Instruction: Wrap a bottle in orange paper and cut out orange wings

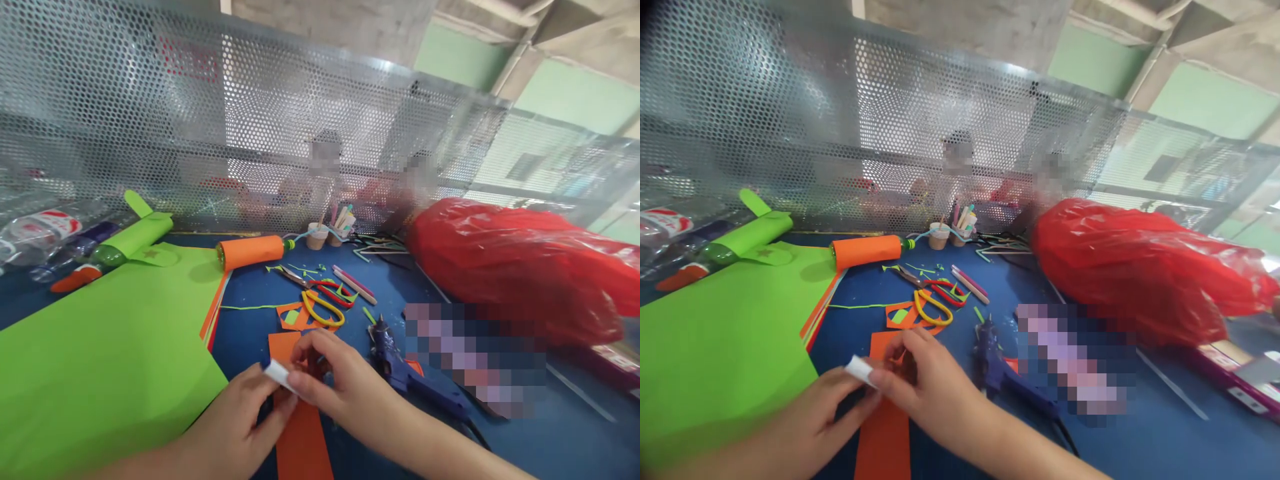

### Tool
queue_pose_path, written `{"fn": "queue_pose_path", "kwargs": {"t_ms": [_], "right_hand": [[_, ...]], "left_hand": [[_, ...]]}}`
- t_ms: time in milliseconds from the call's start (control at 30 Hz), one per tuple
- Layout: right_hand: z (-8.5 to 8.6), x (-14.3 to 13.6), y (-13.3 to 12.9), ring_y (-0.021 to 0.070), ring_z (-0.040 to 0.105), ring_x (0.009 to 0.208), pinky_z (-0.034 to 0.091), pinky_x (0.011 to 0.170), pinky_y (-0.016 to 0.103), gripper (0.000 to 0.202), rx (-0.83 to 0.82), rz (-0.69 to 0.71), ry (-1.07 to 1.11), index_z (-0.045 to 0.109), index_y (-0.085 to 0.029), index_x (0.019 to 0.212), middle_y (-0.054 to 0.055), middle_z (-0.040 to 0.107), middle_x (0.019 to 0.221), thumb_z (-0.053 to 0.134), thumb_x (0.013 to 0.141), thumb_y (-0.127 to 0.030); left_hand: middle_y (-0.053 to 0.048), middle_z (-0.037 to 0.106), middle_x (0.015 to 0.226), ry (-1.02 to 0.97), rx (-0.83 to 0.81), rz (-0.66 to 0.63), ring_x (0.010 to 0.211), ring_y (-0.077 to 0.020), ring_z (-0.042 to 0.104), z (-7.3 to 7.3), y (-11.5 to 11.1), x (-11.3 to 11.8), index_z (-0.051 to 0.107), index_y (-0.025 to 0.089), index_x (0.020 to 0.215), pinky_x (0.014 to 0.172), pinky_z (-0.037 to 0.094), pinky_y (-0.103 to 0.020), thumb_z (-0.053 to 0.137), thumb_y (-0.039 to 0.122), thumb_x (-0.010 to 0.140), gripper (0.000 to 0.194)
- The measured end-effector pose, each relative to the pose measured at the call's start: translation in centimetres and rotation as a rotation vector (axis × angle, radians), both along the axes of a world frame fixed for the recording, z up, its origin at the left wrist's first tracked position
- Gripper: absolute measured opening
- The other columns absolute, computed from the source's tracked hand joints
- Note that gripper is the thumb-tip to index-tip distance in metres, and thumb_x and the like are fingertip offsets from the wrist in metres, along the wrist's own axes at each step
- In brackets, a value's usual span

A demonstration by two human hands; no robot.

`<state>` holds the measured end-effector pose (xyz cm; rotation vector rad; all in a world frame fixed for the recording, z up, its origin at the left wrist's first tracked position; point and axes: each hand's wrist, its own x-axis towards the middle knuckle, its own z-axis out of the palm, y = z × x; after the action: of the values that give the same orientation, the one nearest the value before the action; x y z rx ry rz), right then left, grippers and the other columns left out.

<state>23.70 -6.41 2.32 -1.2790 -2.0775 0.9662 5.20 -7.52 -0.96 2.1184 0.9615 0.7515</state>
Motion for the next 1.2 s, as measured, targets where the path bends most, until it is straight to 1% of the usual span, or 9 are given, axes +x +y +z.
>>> {"fn": "queue_pose_path", "kwargs": {"t_ms": [100, 167, 333, 433, 533, 667, 833, 933, 1200], "right_hand": [[0.3, 0.1, -0.5, 0.0162, 0.052, 0.074, 0.042, 0.065, 0.026, 0.016, 0.044, 0.021, -0.02, 0.066, -0.02, 0.095, 0.003, 0.053, 0.088, 0.066, 0.085, -0.032], [0.4, 0.1, -0.9, 0.016, 0.052, 0.076, 0.041, 0.066, 0.025, 0.012, 0.069, 0.055, 0.016, 0.066, -0.022, 0.096, 0.002, 0.053, 0.086, 0.064, 0.086, -0.029], [0.8, -0.2, -1.8, 0.0122, 0.047, 0.062, 0.04, 0.057, 0.022, 0.008, -0.053, 0.064, 0.261, 0.051, -0.021, 0.091, -0.003, 0.051, 0.073, 0.051, 0.092, -0.028], [1.0, -0.3, -1.8, 0.0106, 0.045, 0.059, 0.038, 0.054, 0.021, 0.015, -0.061, 0.043, 0.31, 0.044, -0.021, 0.082, -0.004, 0.049, 0.07, 0.057, 0.087, -0.028], [0.6, -0.3, -1.7, 0.009, 0.041, 0.054, 0.034, 0.05, 0.02, 0.025, -0.068, 0.023, 0.304, 0.044, -0.021, 0.075, -0.006, 0.046, 0.063, 0.061, 0.087, -0.035], [-0.3, -0.4, -1.9, 0.006, 0.038, 0.043, 0.029, 0.041, 0.017, 0.034, -0.222, 0.008, 0.422, 0.04, -0.022, 0.075, -0.009, 0.043, 0.053, 0.057, 0.09, -0.047], [-0.9, -0.6, -1.9, 0.0039, 0.039, 0.041, 0.029, 0.039, 0.014, 0.036, -0.273, 0.023, 0.53, 0.039, -0.022, 0.076, -0.01, 0.046, 0.051, 0.058, 0.09, -0.05], [-1.3, -0.6, -1.8, 0.0035, 0.04, 0.04, 0.03, 0.038, 0.013, 0.038, -0.303, -0.006, 0.544, 0.039, -0.022, 0.076, -0.01, 0.047, 0.05, 0.058, 0.089, -0.052], [-2.2, -0.7, -1.6, 0.0037, 0.041, 0.036, 0.029, 0.035, 0.011, 0.044, -0.357, -0.044, 0.554, 0.039, -0.022, 0.076, -0.01, 0.049, 0.045, 0.06, 0.083, -0.061]], "left_hand": [[-0.006, 0.071, 0.104, -0.047, -0.067, 0.021, 0.097, -0.0197, 0.064, 0.3, 0.0, -0.2, 0.065, 0.021, 0.099, 0.091, 0.049, -0.035, 0.041, 0.023, 0.094, 0.025], [-0.005, 0.07, 0.104, -0.099, -0.087, 0.007, 0.097, -0.0185, 0.063, 0.7, 0.0, -0.2, 0.065, 0.022, 0.1, 0.091, 0.048, -0.032, 0.041, 0.023, 0.094, 0.024], [-0.006, 0.068, 0.104, -0.207, -0.107, -0.043, 0.094, -0.0172, 0.064, 1.3, -0.2, -0.2, 0.057, 0.02, 0.108, 0.085, 0.05, -0.026, 0.043, 0.03, 0.096, 0.021], [-0.008, 0.067, 0.097, -0.105, -0.017, -0.06, 0.089, -0.0197, 0.064, 1.2, -0.3, -0.1, 0.055, 0.017, 0.104, 0.08, 0.05, -0.028, 0.043, 0.028, 0.095, 0.019], [-0.012, 0.068, 0.095, -0.022, 0.108, -0.137, 0.087, -0.0217, 0.063, 1.0, -0.3, 0.0, 0.055, 0.015, 0.099, 0.079, 0.051, -0.031, 0.035, 0.023, 0.097, 0.022], [-0.01, 0.07, 0.091, -0.061, 0.165, -0.2, 0.081, -0.0196, 0.065, 1.1, 0.0, 0.3, 0.055, 0.017, 0.093, 0.076, 0.051, -0.028, 0.033, 0.019, 0.097, 0.023], [-0.005, 0.072, 0.091, -0.178, 0.081, -0.269, 0.085, -0.0171, 0.066, 1.9, 0.1, 0.5, 0.058, 0.019, 0.087, 0.079, 0.049, -0.024, 0.035, 0.015, 0.097, 0.025], [-0.005, 0.072, 0.095, -0.191, 0.0, -0.299, 0.088, -0.0166, 0.066, 2.1, 0.1, 0.4, 0.06, 0.02, 0.091, 0.08, 0.049, -0.024, 0.035, 0.016, 0.097, 0.026], [-0.004, 0.07, 0.09, -0.066, -0.06, -0.218, 0.079, -0.0171, 0.064, 1.9, 0.0, 0.0, 0.062, 0.022, 0.096, 0.072, 0.05, -0.025, 0.035, 0.027, 0.099, 0.027]]}}
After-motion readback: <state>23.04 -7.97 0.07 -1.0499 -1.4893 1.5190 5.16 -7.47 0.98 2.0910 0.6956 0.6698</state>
